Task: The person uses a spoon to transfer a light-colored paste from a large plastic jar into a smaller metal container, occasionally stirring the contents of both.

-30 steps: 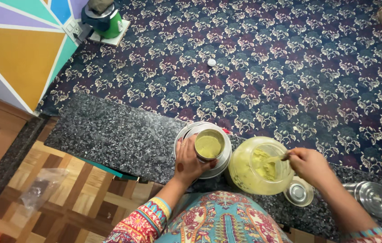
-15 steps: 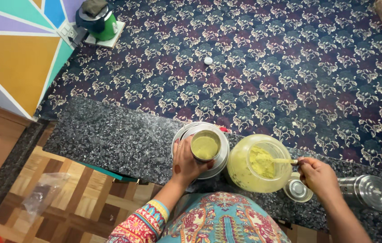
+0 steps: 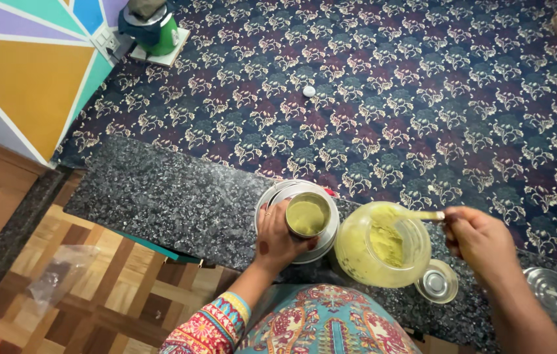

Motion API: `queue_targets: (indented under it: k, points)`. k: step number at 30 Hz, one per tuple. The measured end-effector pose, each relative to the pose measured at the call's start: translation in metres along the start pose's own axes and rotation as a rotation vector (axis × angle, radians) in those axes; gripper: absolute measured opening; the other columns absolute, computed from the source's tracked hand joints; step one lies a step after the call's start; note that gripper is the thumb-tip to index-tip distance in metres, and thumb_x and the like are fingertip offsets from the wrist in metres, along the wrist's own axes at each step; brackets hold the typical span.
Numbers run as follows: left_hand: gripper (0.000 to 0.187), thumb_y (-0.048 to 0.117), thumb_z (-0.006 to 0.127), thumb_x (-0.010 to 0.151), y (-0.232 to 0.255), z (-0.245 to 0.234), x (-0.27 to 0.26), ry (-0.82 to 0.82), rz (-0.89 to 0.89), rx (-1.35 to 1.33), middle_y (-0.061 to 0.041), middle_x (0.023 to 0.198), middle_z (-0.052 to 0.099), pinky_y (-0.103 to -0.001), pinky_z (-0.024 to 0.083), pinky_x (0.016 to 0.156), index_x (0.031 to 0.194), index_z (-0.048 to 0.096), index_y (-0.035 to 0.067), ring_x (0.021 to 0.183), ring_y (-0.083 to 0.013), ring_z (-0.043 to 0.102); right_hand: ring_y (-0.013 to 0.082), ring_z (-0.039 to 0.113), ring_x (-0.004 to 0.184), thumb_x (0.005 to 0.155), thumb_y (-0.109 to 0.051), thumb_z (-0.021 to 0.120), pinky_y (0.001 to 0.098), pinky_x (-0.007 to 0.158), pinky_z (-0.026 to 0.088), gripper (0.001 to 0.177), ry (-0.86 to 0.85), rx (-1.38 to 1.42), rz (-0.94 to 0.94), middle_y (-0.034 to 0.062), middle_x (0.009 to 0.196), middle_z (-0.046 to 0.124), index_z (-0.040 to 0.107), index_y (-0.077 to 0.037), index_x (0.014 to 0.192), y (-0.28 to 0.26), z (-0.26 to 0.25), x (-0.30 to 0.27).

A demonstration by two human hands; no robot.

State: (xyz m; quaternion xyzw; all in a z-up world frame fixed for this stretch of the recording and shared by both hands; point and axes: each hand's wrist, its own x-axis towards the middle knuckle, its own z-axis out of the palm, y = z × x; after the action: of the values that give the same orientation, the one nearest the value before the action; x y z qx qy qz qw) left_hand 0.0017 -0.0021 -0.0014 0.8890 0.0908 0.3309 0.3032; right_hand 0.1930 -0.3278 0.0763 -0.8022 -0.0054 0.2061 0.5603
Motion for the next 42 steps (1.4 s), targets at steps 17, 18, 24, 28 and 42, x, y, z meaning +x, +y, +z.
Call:
queue_targets:
  k: [17, 18, 24, 28, 42]
  points:
    - [0.090, 0.059, 0.086, 0.068, -0.005, 0.012, -0.003, 0.034, -0.010, -0.004, -0.012, 0.123, 0.067, -0.057, 0.033, 0.112, 0.130, 0.051, 0.005, 0.116, -0.0336, 0.064, 0.0281, 0.066, 0.067, 0.090, -0.012, 0.066, 0.0413, 0.061, 0.049, 0.019, -0.031, -0.699, -1.007, 0.0092, 0.078, 0.069, 0.076, -0.012, 0.106, -0.068, 0.123, -0.065]
    - [0.091, 0.059, 0.086, 0.069, -0.005, 0.012, -0.003, 0.045, 0.001, -0.007, -0.012, 0.124, 0.067, -0.057, 0.034, 0.112, 0.132, 0.050, 0.005, 0.115, -0.0339, 0.064, 0.0279, 0.066, 0.067, 0.087, -0.011, 0.066, 0.0413, 0.060, 0.049, 0.021, -0.029, -0.723, -1.006, 0.0082, 0.077, 0.069, 0.076, -0.013, 0.105, -0.068, 0.122, -0.066]
    - [0.092, 0.058, 0.088, 0.069, -0.008, 0.008, -0.004, 0.011, -0.006, -0.039, -0.012, 0.124, 0.067, -0.056, 0.035, 0.111, 0.134, 0.049, 0.006, 0.115, -0.0356, 0.064, 0.0151, 0.064, 0.068, 0.095, -0.004, 0.059, 0.0310, 0.064, 0.051, 0.010, -0.041, -0.403, -0.829, 0.0042, 0.089, 0.073, 0.067, -0.008, 0.097, -0.031, 0.118, -0.043]
    - [0.093, 0.058, 0.088, 0.068, -0.008, 0.009, -0.004, 0.013, 0.000, -0.015, -0.013, 0.121, 0.066, -0.057, 0.033, 0.113, 0.132, 0.047, 0.005, 0.112, -0.0354, 0.063, 0.0102, 0.056, 0.063, 0.104, -0.011, 0.055, 0.0254, 0.057, 0.047, 0.018, -0.086, 0.203, -0.149, 0.0013, 0.076, 0.061, 0.073, -0.005, 0.102, -0.002, 0.098, -0.016]
    - [0.088, 0.054, 0.089, 0.065, -0.006, -0.001, 0.000, -0.034, -0.024, -0.006, -0.015, 0.121, 0.065, -0.055, 0.033, 0.112, 0.129, 0.053, 0.005, 0.117, -0.0359, 0.061, 0.0175, 0.072, 0.072, 0.093, -0.029, 0.066, 0.0363, 0.069, 0.058, 0.027, -0.048, -0.982, 0.034, 0.0033, 0.096, 0.081, 0.079, -0.030, 0.116, -0.011, 0.037, -0.024]
